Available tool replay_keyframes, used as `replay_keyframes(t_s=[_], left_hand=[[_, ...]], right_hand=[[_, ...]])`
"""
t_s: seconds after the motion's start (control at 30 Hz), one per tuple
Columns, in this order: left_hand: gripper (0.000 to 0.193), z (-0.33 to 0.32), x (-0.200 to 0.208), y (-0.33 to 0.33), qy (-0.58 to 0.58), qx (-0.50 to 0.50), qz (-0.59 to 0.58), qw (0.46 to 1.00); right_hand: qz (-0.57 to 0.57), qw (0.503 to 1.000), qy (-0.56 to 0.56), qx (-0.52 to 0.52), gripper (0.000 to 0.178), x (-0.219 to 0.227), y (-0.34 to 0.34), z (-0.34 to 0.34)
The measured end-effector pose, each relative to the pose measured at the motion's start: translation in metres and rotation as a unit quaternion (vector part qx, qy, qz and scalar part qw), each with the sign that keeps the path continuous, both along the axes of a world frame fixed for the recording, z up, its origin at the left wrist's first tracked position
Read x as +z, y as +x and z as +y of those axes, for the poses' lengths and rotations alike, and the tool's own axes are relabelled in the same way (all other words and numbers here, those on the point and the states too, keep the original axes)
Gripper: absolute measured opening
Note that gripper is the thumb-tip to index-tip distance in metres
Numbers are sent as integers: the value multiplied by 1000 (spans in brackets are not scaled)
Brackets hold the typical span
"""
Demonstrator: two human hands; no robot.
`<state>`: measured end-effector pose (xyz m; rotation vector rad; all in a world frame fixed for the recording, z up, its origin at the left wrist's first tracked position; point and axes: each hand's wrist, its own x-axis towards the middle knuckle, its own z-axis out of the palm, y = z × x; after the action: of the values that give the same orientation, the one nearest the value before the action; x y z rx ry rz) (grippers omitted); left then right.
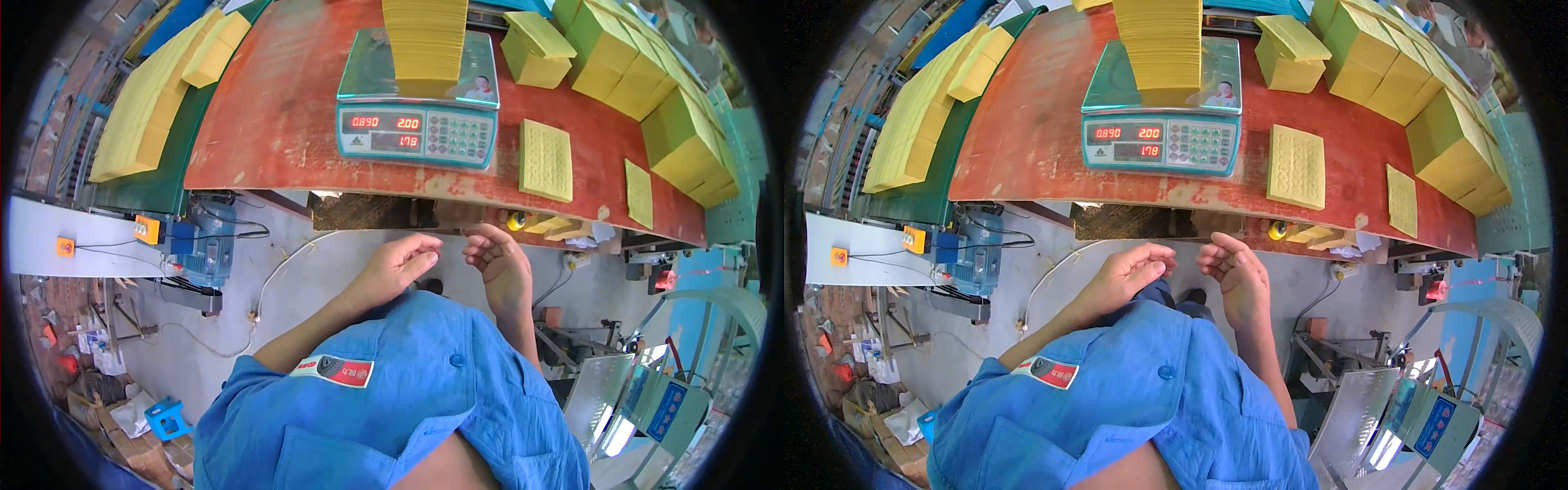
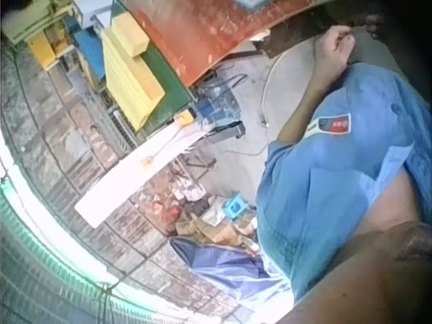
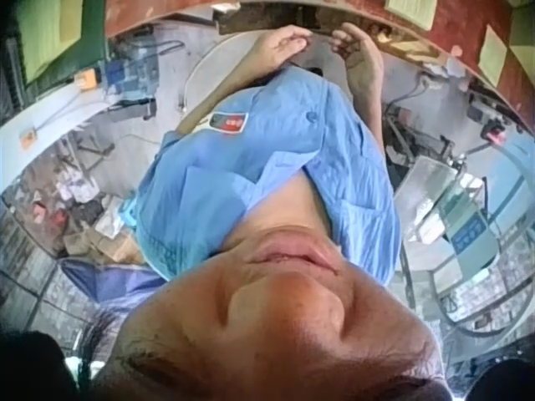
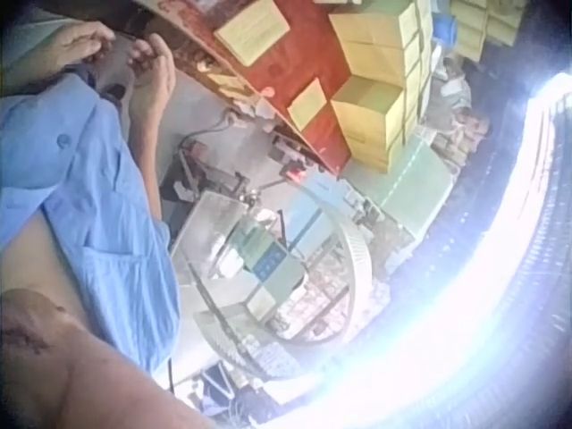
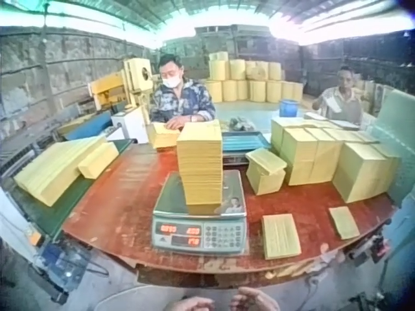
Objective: Weighing and organizing stacks of yellow paper products on a digital scale in a production facility.
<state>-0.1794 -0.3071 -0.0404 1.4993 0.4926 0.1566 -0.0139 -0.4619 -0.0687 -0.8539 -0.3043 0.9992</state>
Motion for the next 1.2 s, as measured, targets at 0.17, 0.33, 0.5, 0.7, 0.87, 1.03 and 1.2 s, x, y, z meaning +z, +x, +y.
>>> replay_keyframes(t_s=[0.17, 0.33, 0.5, 0.7, 0.87, 1.03, 1.2], left_hand=[[31, 15, 2, -4, -12, 0, 11, 1000], [32, 57, 6, -1, -11, 27, -4, 1000], [29, 122, 24, 23, 8, 81, -53, 995], [25, 171, 41, 70, 93, 93, -94, 987], [19, 166, 47, 126, 15, -16, -120, 993], [14, 137, 41, 177, -9, -134, -135, 982], [7, 85, 7, 225, 202, -247, -170, 932]], right_hand=[[23, 1000, 2, -11, 52, -5, 2, 14], [14, 1000, -3, -9, 53, 1, 6, 40], [6, 999, -9, -34, 53, 6, 15, 70], [-9, 998, 32, -43, 40, 10, 33, 125], [-11, 998, 23, -64, 37, 19, 39, 128], [-1, 984, -45, -174, 31, 24, 42, 77], [-163, 949, 205, -175, 46, 83, 48, 1]])
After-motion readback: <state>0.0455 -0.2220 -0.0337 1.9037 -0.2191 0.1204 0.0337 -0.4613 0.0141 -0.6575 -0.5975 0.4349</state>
